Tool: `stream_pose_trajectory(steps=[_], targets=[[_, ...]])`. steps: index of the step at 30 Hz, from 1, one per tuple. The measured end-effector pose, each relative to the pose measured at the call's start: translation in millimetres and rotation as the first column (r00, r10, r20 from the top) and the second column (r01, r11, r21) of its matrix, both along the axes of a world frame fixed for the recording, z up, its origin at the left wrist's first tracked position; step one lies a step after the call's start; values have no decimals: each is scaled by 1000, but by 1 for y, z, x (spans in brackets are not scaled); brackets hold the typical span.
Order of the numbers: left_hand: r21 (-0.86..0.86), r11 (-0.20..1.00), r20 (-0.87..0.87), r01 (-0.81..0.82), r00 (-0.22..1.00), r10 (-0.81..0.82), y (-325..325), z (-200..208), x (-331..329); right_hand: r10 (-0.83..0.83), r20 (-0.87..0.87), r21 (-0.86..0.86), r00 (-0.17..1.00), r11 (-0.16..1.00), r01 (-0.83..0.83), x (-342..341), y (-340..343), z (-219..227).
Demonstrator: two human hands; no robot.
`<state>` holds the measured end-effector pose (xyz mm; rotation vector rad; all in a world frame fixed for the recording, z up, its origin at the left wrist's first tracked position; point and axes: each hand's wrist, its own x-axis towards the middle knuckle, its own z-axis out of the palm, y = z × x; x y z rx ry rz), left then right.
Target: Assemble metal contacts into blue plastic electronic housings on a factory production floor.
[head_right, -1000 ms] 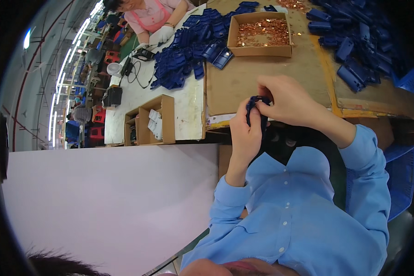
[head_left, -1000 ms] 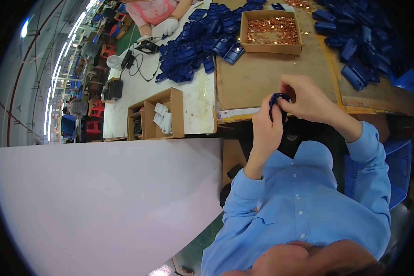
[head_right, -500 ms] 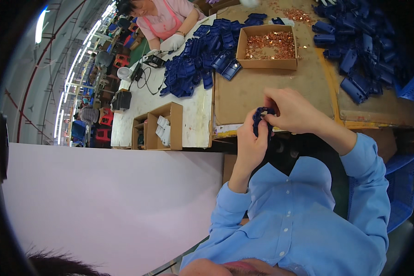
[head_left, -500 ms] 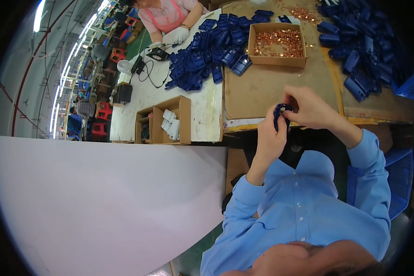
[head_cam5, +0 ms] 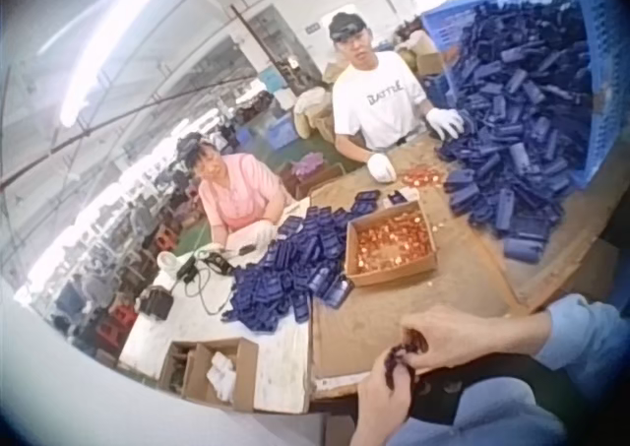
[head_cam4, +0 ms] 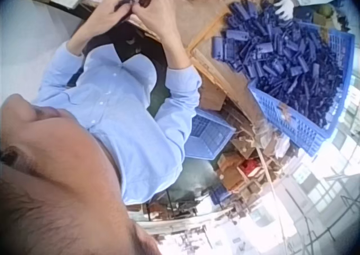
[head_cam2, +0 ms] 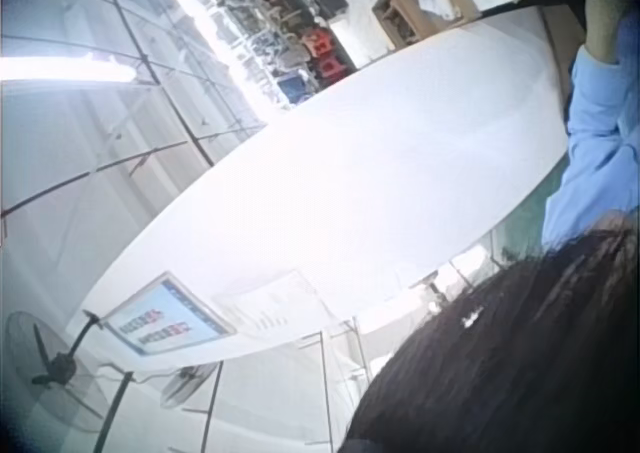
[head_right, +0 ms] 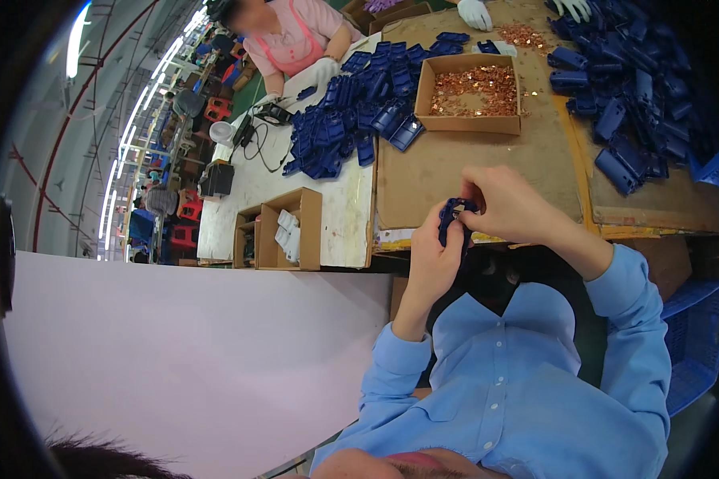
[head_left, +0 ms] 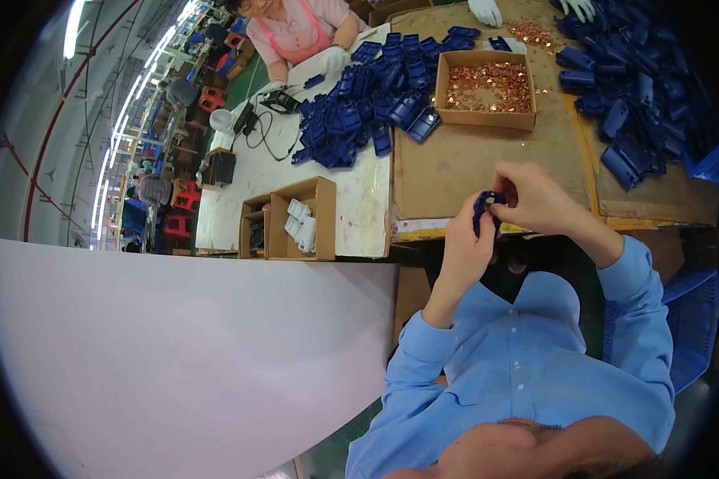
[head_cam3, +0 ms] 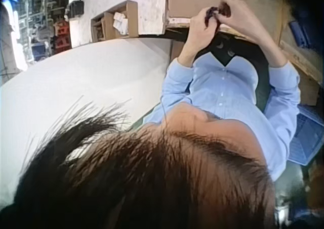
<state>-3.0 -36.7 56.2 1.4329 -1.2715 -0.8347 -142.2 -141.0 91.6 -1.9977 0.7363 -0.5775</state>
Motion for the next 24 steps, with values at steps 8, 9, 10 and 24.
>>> stream_pose_trajectory(steps=[8,9,10,24], targets=[[36,999,-32,-9,999,10,-10,-2,-7,-20,-65,-80,998,997,15,-6,-8,-4],[17,1000,-19,3,1000,-3,-10,-5,-5,-13,-91,-92,996,996,5,-7,-7,-2],[-1,1000,-6,16,1000,-16,-10,-6,-4,-15,-93,-91,996,996,7,-7,-7,-2],[10,1000,33,-19,999,18,-14,-5,-4,-67,-279,-309,958,951,-24,-5,-2,5]])
